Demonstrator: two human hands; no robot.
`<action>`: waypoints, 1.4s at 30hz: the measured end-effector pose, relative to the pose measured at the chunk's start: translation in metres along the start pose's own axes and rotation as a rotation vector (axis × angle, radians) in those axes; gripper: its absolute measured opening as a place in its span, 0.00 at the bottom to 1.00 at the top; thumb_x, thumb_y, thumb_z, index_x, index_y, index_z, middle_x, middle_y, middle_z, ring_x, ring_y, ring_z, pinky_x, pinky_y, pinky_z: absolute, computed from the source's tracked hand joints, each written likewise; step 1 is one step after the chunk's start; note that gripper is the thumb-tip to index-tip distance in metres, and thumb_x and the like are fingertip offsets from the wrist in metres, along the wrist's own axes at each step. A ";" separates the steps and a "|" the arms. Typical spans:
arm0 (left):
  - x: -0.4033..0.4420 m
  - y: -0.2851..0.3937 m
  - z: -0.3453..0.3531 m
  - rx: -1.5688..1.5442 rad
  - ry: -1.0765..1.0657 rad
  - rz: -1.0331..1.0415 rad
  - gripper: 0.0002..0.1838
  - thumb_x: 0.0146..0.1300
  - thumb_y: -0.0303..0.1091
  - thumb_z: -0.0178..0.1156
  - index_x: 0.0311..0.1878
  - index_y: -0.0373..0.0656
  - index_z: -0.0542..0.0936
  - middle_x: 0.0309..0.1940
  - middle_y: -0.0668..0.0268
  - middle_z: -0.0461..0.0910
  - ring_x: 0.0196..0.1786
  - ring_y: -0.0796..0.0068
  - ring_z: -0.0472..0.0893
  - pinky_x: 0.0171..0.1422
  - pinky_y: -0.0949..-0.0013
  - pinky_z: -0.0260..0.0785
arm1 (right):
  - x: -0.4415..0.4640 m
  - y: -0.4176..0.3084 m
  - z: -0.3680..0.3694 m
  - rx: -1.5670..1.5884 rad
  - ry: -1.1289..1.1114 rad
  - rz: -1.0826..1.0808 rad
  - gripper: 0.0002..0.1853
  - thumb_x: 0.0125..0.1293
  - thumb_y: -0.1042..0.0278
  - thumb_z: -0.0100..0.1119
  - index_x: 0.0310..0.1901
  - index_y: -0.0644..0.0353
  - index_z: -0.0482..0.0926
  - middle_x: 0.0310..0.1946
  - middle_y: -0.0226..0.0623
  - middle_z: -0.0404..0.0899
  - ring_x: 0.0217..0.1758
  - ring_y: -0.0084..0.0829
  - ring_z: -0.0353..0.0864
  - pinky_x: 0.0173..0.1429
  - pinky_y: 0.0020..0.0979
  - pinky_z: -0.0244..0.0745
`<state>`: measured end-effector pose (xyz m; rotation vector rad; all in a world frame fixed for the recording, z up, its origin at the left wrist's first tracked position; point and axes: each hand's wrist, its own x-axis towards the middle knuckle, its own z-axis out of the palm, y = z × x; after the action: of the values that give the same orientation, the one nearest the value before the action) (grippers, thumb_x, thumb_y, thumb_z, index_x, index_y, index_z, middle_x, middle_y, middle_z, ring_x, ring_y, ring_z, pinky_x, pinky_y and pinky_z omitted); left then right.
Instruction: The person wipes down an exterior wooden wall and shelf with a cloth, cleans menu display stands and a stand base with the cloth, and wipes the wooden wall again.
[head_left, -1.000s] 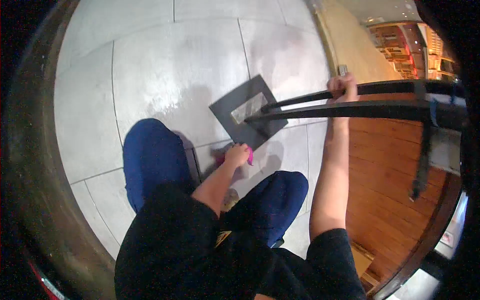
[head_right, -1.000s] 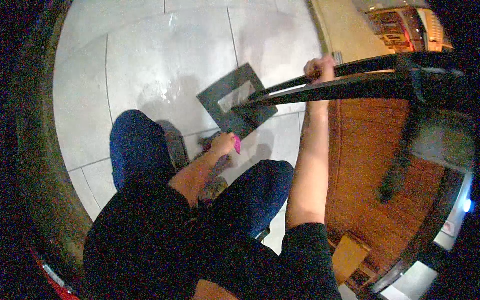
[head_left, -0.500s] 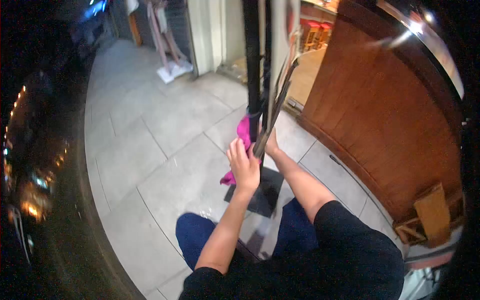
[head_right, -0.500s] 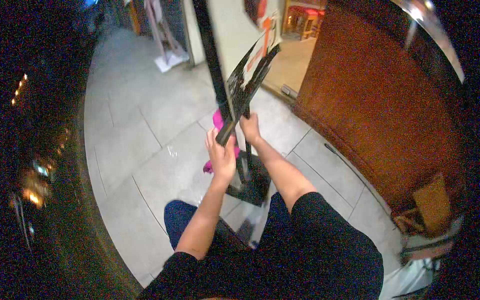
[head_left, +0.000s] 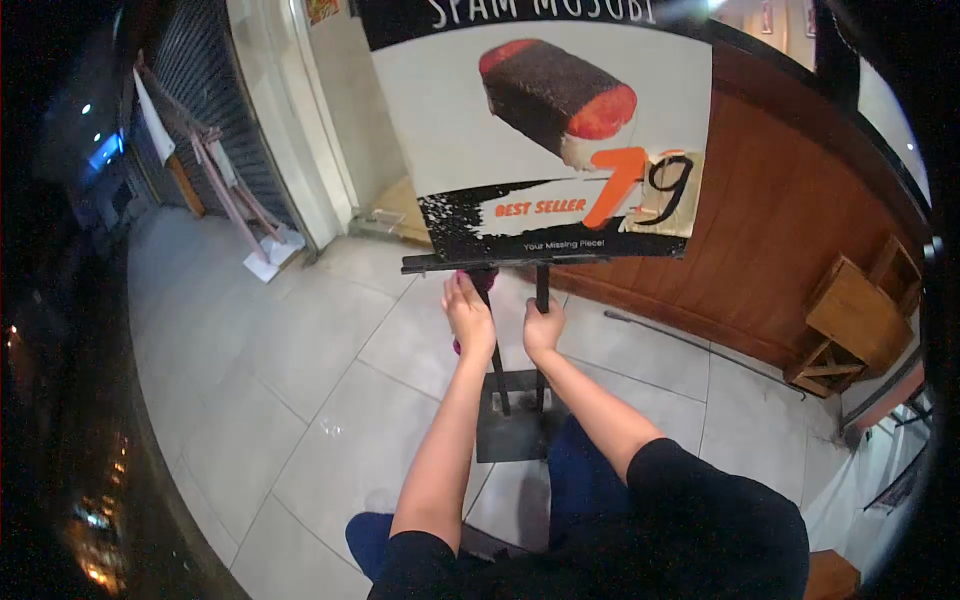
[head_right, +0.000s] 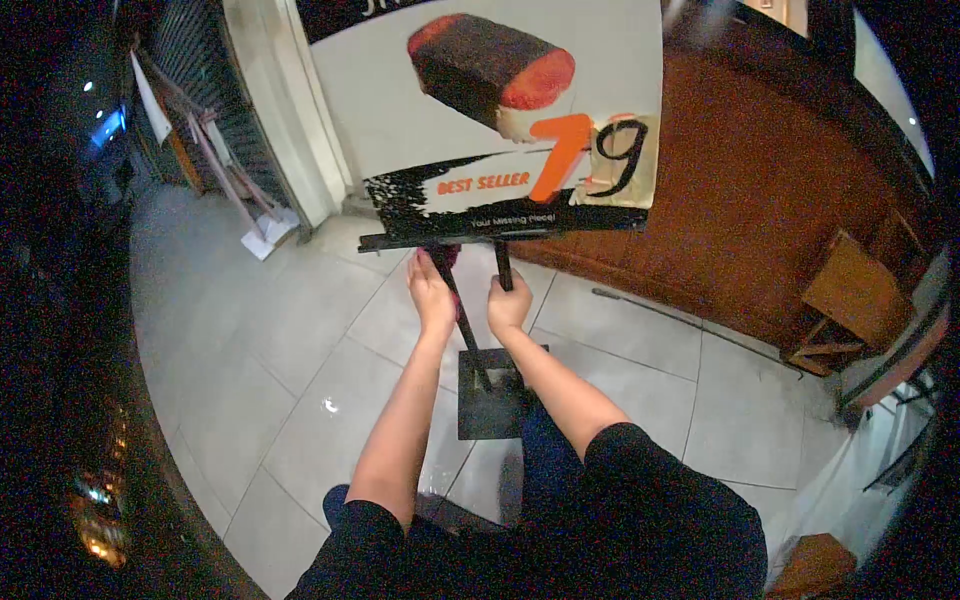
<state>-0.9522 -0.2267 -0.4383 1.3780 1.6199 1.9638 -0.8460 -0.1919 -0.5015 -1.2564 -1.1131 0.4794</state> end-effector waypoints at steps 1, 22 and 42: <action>0.007 -0.002 0.007 -0.026 -0.012 0.050 0.22 0.70 0.42 0.36 0.48 0.31 0.70 0.46 0.44 0.70 0.51 0.43 0.66 0.59 0.53 0.53 | 0.001 -0.013 -0.002 -0.069 0.119 -0.090 0.06 0.52 0.71 0.55 0.30 0.65 0.75 0.20 0.47 0.73 0.26 0.36 0.75 0.34 0.37 0.67; 0.043 -0.030 0.060 0.080 -0.342 0.231 0.22 0.67 0.46 0.39 0.48 0.40 0.75 0.45 0.47 0.72 0.50 0.47 0.70 0.57 0.53 0.58 | 0.040 0.035 -0.027 -0.121 0.117 0.077 0.15 0.55 0.60 0.59 0.30 0.67 0.76 0.20 0.44 0.76 0.26 0.36 0.75 0.36 0.37 0.68; 0.073 0.033 -0.003 -1.600 -0.777 -0.584 0.21 0.65 0.47 0.42 0.55 0.44 0.68 0.47 0.62 0.75 0.51 0.66 0.74 0.57 0.58 0.66 | 0.015 -0.220 -0.175 1.109 -0.119 -0.152 0.28 0.65 0.43 0.40 0.55 0.59 0.69 0.46 0.35 0.76 0.47 0.34 0.76 0.50 0.35 0.72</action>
<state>-0.9808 -0.1895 -0.3729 0.6135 -0.1232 1.2937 -0.7480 -0.3351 -0.2796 -0.1728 -0.8062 0.8931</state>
